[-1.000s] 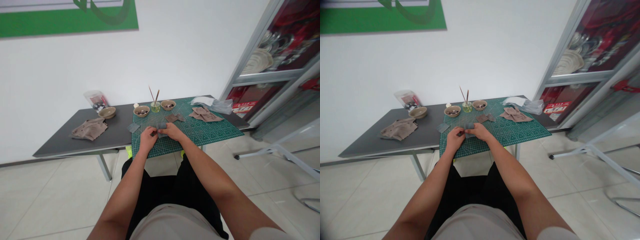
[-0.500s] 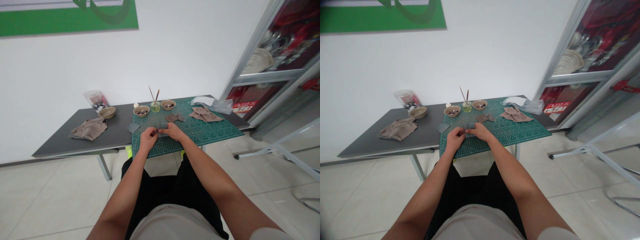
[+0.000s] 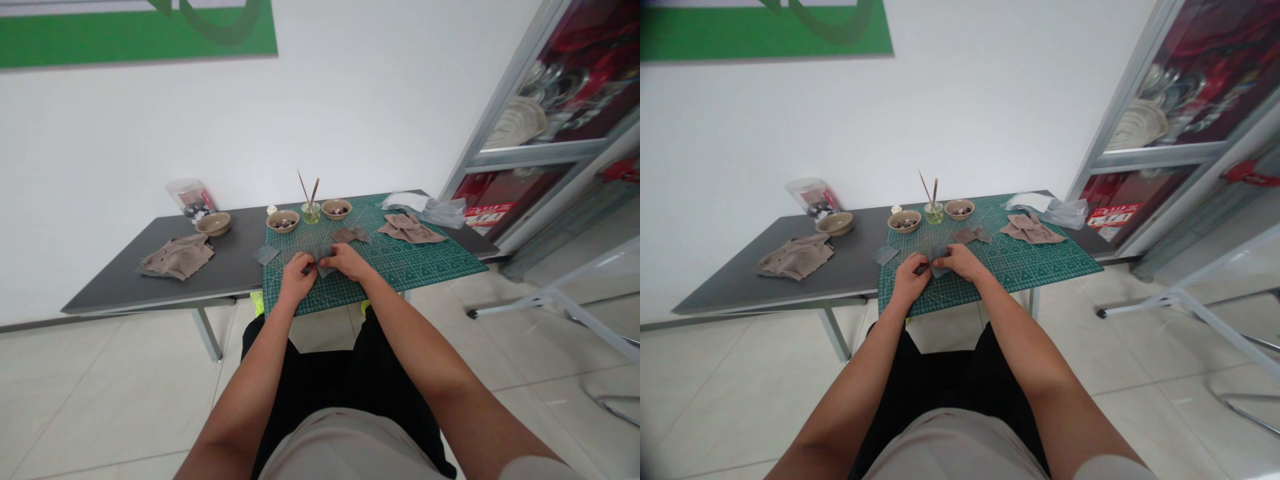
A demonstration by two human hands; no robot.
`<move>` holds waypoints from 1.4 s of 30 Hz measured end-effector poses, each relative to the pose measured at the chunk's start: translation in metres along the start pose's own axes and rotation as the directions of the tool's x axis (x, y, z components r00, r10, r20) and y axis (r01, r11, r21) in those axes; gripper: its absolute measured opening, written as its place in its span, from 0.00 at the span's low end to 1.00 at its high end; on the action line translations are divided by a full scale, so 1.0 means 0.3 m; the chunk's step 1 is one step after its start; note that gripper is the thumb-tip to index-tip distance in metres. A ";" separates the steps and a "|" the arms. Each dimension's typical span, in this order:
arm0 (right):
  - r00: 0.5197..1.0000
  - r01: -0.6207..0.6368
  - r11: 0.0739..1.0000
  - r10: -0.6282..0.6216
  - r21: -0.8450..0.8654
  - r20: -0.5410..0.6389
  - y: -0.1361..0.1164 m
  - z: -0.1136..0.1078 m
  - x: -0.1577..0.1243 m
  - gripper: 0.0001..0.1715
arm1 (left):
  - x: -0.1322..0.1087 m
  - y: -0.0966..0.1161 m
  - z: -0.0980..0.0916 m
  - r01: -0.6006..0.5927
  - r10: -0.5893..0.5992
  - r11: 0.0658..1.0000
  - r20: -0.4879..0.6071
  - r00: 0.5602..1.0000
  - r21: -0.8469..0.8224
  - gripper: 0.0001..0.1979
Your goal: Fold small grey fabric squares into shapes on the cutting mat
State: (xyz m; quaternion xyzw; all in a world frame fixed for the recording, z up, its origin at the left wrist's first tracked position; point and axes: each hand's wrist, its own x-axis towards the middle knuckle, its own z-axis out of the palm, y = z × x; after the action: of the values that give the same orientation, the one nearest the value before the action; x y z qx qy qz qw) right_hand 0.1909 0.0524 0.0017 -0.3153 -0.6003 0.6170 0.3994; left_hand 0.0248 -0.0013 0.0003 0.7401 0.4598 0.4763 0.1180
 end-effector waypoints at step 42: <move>0.918 0.210 0.906 -0.312 -0.366 -0.245 0.051 0.077 -0.011 0.12 | 0.017 -0.047 0.010 0.279 -0.314 0.937 -0.158 0.936 -0.208 0.04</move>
State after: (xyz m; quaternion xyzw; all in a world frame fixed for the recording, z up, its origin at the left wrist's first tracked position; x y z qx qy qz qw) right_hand 0.1706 0.0389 -0.0120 -0.3832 -0.6658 0.3925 0.5058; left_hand 0.0199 0.0112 -0.0067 0.5996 0.5299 0.5609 0.2121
